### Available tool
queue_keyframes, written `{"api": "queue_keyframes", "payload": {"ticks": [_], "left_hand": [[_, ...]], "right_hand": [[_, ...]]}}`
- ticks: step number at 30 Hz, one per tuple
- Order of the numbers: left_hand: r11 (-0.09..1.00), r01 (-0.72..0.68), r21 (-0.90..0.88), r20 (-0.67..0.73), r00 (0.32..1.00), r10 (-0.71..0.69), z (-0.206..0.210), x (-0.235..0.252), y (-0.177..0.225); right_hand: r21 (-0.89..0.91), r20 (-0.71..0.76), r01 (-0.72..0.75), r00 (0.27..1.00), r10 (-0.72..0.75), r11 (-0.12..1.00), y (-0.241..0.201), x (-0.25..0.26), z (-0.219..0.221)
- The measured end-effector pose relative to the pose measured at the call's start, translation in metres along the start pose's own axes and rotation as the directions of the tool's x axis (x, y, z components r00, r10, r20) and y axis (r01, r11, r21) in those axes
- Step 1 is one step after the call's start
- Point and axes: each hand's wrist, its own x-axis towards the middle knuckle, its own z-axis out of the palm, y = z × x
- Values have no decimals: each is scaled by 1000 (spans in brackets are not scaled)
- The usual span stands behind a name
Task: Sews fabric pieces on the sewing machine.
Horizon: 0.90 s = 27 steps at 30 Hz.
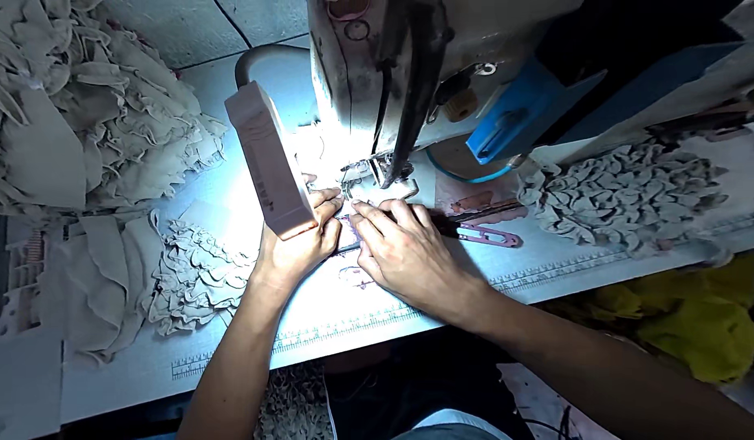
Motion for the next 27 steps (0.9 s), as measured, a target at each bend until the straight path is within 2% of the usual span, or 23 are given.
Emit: {"api": "queue_keyframes", "payload": {"ticks": [5,9,11,13,15,18,22,25,27], "left_hand": [[999,-36,-33,-78,996,33,3,-1,-2],[995,-64,-82,-54,997,60,3,-3,-4],[995,-57,-77,-50,997,53,3,-5,-5],[996,-59,-73,-38,998,57,5,-7,-8],[995,-63,-80,-14,998,62,7,-9,-12],[994,-69,-86,-10,998,68,10,-8,-15],[989,-101,-105,-25,995,99,6,-3,-12],[984,-128,-125,-42,991,123,4,-2,-12],[980,-141,-140,-56,989,134,4,-1,-12]], "right_hand": [[6,7,21,1000,-21,1000,2,0,1],[79,-11,40,999,-39,996,7,-10,-1],[164,-72,30,997,-19,986,13,-27,-6],[246,-225,-4,972,61,969,29,-50,-13],[255,-381,-94,905,189,962,63,-77,-23],[103,-524,-319,788,324,942,126,-110,-34],[-14,-526,-538,721,451,843,175,-118,-41],[-13,-553,-559,695,460,829,180,-116,-41],[-6,-516,-582,698,496,813,183,-117,-39]]}}
